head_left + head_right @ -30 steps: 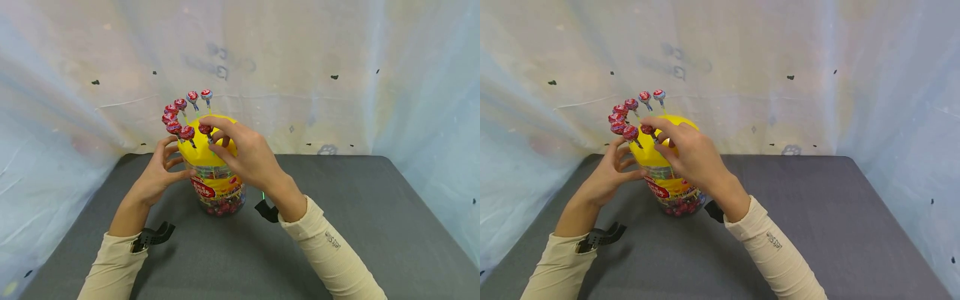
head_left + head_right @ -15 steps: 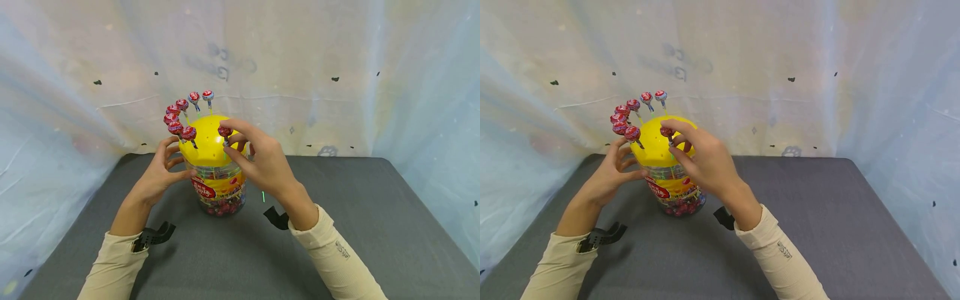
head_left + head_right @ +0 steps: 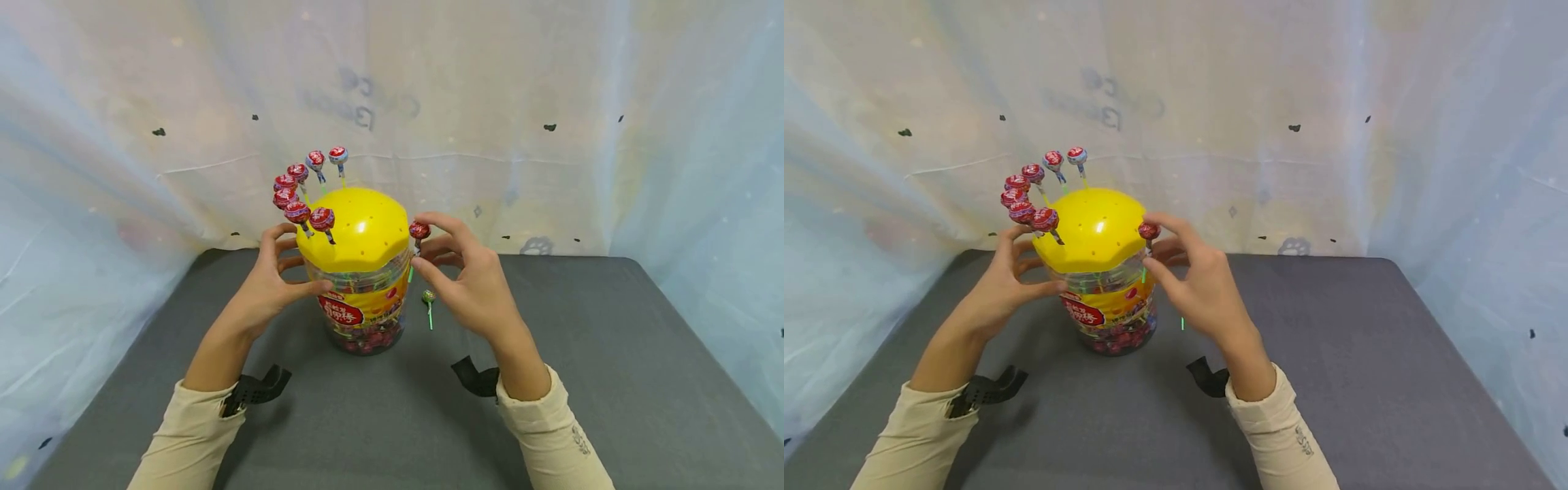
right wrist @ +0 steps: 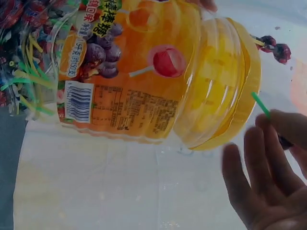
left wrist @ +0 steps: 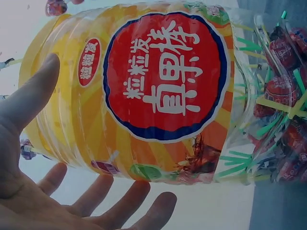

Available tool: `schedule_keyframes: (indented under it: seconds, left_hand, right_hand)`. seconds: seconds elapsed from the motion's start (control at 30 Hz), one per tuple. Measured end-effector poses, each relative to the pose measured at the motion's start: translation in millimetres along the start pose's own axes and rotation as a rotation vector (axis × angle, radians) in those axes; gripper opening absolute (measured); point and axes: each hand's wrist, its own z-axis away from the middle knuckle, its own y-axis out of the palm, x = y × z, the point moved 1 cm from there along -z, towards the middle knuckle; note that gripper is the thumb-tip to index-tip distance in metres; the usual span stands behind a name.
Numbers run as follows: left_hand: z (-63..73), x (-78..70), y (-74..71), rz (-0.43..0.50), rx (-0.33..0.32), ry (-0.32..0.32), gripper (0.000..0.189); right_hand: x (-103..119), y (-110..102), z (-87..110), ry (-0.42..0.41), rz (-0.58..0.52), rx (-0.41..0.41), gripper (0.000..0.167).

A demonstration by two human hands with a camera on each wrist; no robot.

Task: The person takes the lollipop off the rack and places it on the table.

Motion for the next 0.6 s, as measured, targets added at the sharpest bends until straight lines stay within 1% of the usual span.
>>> schedule_keyframes:
  seconds: [0.1,0.17,0.33,0.43,0.5,0.6]
  left_hand:
    - [1.1,-1.1,0.5,-0.014,-0.002,0.0,0.092]
    - [1.5,-0.8,0.5,-0.015,-0.009,-0.006,0.092]
    - [1.0,0.8,1.1,-0.016,-0.01,-0.015,0.093]
    - [-0.4,1.5,1.9,-0.002,0.0,-0.014,0.094]
    - [-1.9,2.7,2.1,0.012,0.004,-0.014,0.096]
    - [-4.8,5.4,2.6,0.055,0.016,-0.005,0.099]
  right_hand:
    - [-3.3,-1.0,0.7,0.031,-0.023,0.057,0.055]
    - [-6.1,-3.6,0.4,0.033,0.016,0.086,0.056]
    - [-18.2,-17.0,1.8,0.06,0.164,0.13,0.057]
    - [-27.3,-24.8,3.3,0.088,0.202,0.166,0.058]
    - [-31.9,-27.5,4.0,0.107,0.191,0.183,0.058]
    - [-35.9,-26.7,4.4,0.135,0.123,0.21,0.058]
